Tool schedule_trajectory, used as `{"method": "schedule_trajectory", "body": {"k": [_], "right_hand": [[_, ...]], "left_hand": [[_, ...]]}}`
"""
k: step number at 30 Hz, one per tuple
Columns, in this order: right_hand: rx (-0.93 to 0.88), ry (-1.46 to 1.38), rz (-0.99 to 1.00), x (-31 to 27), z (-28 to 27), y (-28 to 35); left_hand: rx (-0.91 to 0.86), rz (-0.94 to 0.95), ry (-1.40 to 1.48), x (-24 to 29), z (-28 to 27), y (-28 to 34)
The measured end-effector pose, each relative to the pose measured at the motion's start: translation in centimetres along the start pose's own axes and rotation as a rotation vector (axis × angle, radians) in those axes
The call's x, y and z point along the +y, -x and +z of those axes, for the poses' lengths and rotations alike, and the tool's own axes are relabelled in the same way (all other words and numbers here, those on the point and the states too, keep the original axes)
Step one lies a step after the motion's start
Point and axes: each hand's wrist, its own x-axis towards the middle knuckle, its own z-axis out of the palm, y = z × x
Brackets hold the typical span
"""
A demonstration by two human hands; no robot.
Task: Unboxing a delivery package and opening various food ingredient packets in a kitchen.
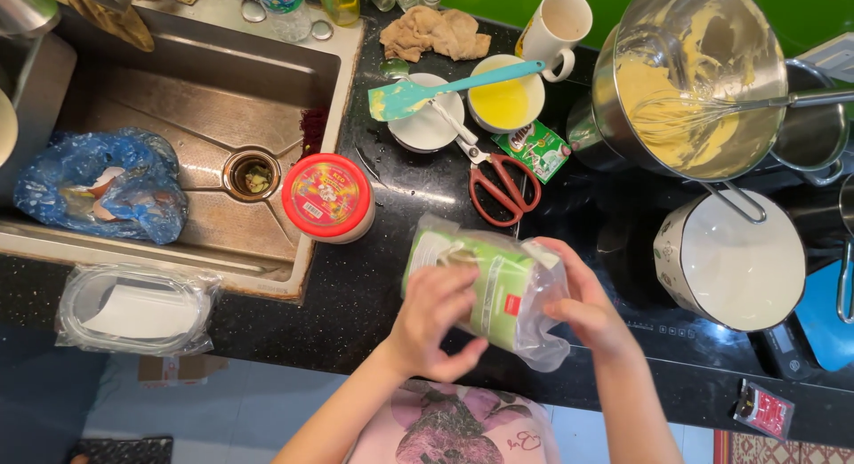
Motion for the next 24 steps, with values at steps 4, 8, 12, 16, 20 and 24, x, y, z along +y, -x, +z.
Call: {"method": "schedule_trajectory", "body": {"k": [4, 8, 12, 16, 20, 24], "right_hand": [[-0.238, 0.203, 0.158, -2.6, 1.0, -0.6], [-0.414, 0.312, 0.319, -1.0, -0.6, -2.4], [-0.358, 0.463, 0.356, -1.5, 1.3, -1.9], [-0.302, 0.390, 0.258, -3.2, 3.8, -1.3], [-0.032, 0.976, -0.146, -3.9, 5.3, 0.2], [0.103, 1.040, -0.303, -4.5, 6.0, 0.6]], "left_hand": [[-0.089, -0.295, 0.281, -0.4, -0.9, -4.5], [-0.320, -0.474, 0.578, -2.5, -0.3, -6.1], [-0.306, -0.461, 0.495, -3.1, 0.2, -5.8], [-0.091, -0.293, 0.335, -3.3, 0.3, -5.2], [0.018, -0.383, 0.327, -3.1, -0.9, -5.5], [0.036, -0.554, 0.362, -3.2, -1.5, -5.6]]}}
